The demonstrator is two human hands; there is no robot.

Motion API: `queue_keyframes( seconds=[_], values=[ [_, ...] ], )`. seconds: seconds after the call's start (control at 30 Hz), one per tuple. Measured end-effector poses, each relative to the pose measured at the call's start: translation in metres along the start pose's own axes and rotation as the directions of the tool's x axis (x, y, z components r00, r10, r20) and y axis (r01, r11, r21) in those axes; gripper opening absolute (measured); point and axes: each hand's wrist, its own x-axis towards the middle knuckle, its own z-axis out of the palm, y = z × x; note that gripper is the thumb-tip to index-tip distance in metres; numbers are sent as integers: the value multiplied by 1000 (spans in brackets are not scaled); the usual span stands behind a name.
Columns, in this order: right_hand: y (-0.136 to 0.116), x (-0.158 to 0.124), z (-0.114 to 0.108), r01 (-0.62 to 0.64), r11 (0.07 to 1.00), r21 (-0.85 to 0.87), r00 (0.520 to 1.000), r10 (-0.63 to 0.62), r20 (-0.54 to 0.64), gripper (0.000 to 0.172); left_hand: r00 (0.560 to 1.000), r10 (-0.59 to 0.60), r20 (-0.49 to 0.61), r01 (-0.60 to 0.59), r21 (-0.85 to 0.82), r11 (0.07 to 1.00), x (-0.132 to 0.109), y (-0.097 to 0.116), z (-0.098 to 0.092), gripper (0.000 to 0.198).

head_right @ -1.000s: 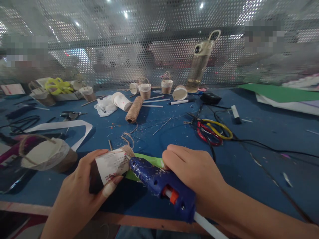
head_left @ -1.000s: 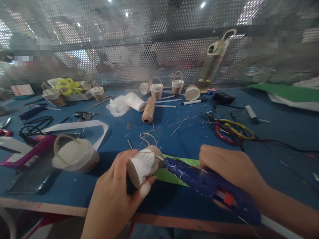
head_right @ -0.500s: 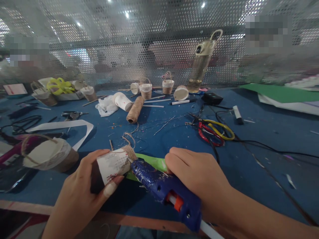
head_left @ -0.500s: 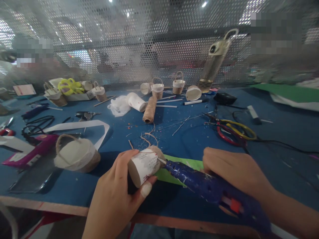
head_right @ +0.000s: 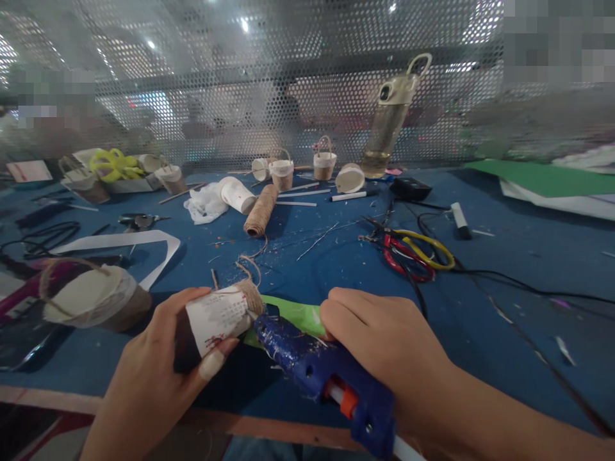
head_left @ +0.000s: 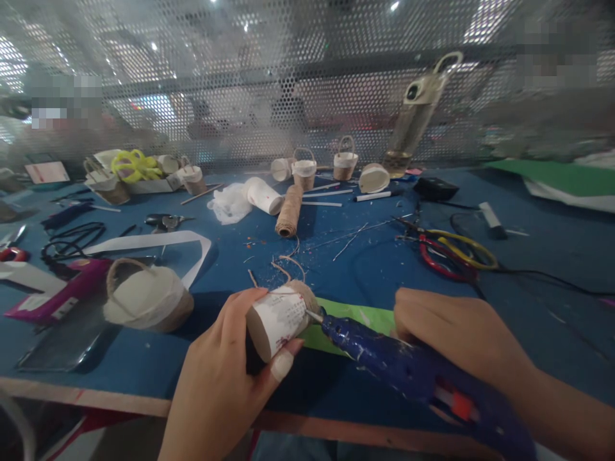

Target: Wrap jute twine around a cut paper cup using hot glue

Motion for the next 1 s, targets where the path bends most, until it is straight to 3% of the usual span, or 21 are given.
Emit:
queue_keyframes(
  seconds=[0.37,1.0],
  values=[
    [-5,-1,-1,10,999,45,1000,-10,-7,16,1000,-6,8,6,3,1000,1,1,-1,41],
    [-6,-3,0,23,999,24,999,-24,23,20,1000,10,-8,-10,26,1000,1,1,0,43]
  ],
)
